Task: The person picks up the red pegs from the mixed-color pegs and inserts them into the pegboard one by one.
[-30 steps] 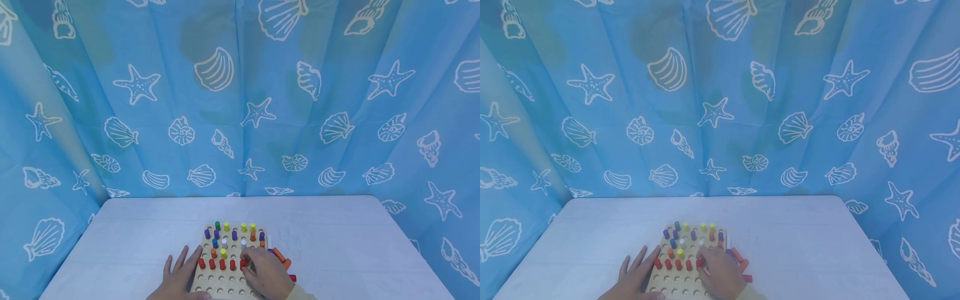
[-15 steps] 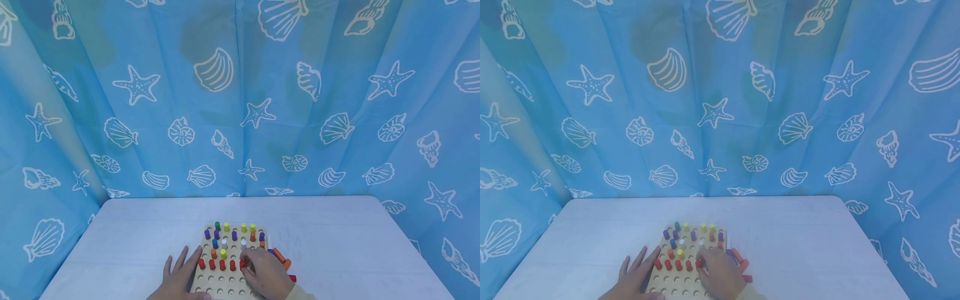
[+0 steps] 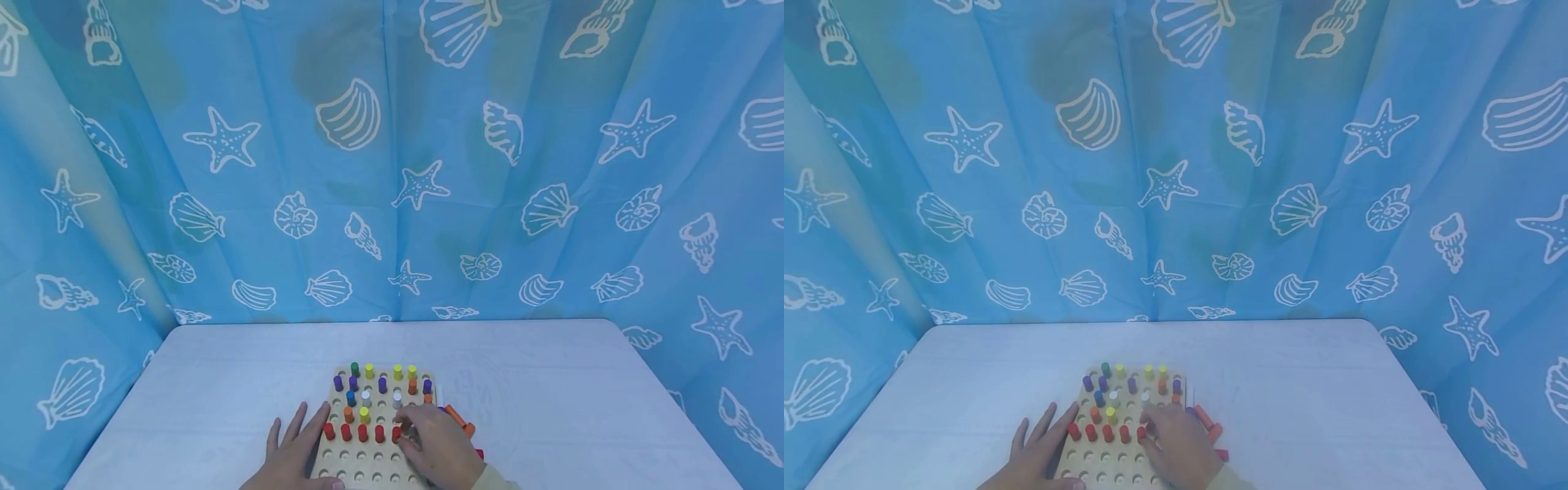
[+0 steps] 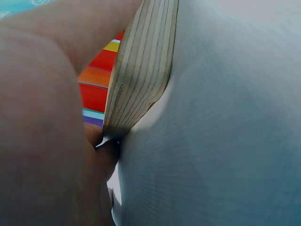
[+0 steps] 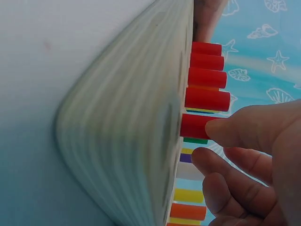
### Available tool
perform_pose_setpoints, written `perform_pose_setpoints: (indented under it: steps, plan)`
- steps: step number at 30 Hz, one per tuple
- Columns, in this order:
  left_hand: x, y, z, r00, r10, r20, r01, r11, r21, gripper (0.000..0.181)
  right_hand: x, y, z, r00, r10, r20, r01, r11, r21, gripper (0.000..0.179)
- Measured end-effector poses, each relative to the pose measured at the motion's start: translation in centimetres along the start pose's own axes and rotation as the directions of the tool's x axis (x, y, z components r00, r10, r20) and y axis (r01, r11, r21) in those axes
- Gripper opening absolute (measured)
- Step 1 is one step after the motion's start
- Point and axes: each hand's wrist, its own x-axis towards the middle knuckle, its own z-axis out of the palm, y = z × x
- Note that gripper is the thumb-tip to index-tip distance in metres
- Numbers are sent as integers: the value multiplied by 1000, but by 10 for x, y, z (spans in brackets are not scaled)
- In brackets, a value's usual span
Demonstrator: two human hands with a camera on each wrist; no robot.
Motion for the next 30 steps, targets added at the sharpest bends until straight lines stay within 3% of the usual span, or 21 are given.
perform_pose_setpoints:
  steps: [6, 16, 24, 30]
  plan:
    - [0, -1, 1, 1000, -10, 8, 10, 1000, -1, 112, -6, 7, -7, 996, -74, -45, 77, 994, 74, 17]
    - [0, -2, 0, 1000, 2, 15, -2, 1000, -18, 112, -9, 10, -16, 999, 8, -49, -5, 998, 60, 17]
    - [1, -4, 1, 1000, 16, 11, -16, 999, -35, 112, -16, 18, -24, 992, 4, -126, 7, 997, 82, 16]
    - [0, -4, 1, 1000, 30, 2, -30, 999, -34, 113, -21, 20, -32, 989, 74, -129, -66, 996, 64, 21]
